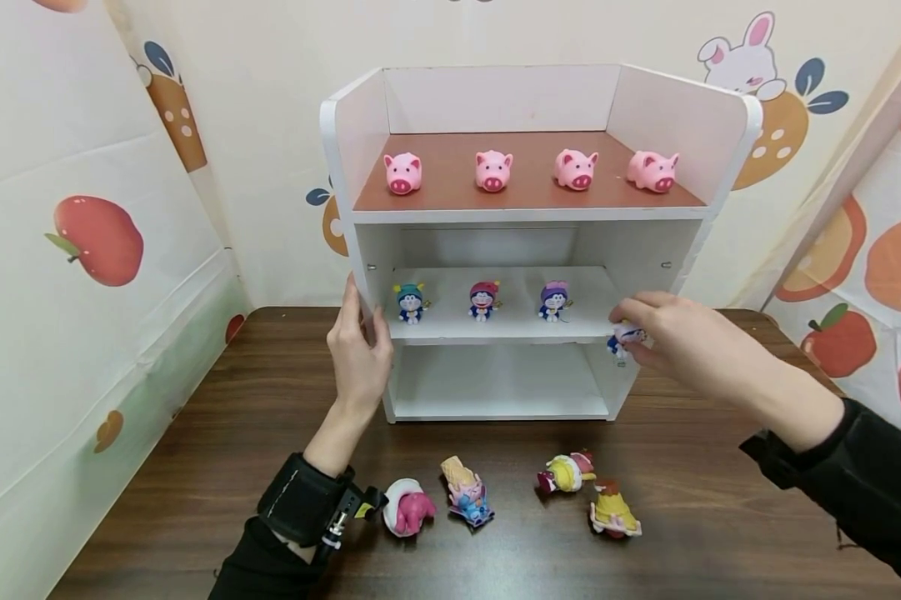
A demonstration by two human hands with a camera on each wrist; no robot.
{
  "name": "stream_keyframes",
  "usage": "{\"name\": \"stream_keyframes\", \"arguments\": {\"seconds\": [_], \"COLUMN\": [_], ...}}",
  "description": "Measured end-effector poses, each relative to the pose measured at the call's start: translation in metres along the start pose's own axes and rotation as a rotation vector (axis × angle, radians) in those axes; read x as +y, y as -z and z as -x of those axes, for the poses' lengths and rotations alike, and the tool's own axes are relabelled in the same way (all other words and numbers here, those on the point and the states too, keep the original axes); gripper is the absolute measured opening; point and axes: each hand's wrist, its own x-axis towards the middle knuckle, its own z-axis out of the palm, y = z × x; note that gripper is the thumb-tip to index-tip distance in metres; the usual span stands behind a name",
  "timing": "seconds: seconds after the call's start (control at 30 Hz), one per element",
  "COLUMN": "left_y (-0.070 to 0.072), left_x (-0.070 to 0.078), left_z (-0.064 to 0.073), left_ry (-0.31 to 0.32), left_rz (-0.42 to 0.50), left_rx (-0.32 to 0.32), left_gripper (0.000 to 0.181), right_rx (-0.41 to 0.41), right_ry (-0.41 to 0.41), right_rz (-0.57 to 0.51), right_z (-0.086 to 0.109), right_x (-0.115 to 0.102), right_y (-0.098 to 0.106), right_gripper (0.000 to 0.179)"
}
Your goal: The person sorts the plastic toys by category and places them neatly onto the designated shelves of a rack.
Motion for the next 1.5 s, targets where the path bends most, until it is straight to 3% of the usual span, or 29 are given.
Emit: {"name": "stream_keyframes", "arguments": {"seconds": [0.37, 0.57, 1.5], "left_y": [-0.001, -0.001, -0.001], "left_x": [-0.001, -0.001, -0.001], "left_z": [0.001, 0.001, 0.001], "left_ry": [-0.007, -0.006, -0.016], "left_rz": [-0.024, -0.023, -0.031], "left_rx": [-0.002, -0.003, -0.004], "left_gripper": [0.055, 0.054, 0.053], "right_rx": [-0.018, -0.071, -0.032], "right_ry": [-0.081, -0.145, -0.144], "right_rz": [0.062, 0.131, 0.281], "right_z": [-0.016, -0.024, -0.031], "right_x": [0.014, 0.019, 0.026], "right_y": [0.0, -0.009, -0.027], "right_gripper": [0.031, 0.027, 0.021]}}
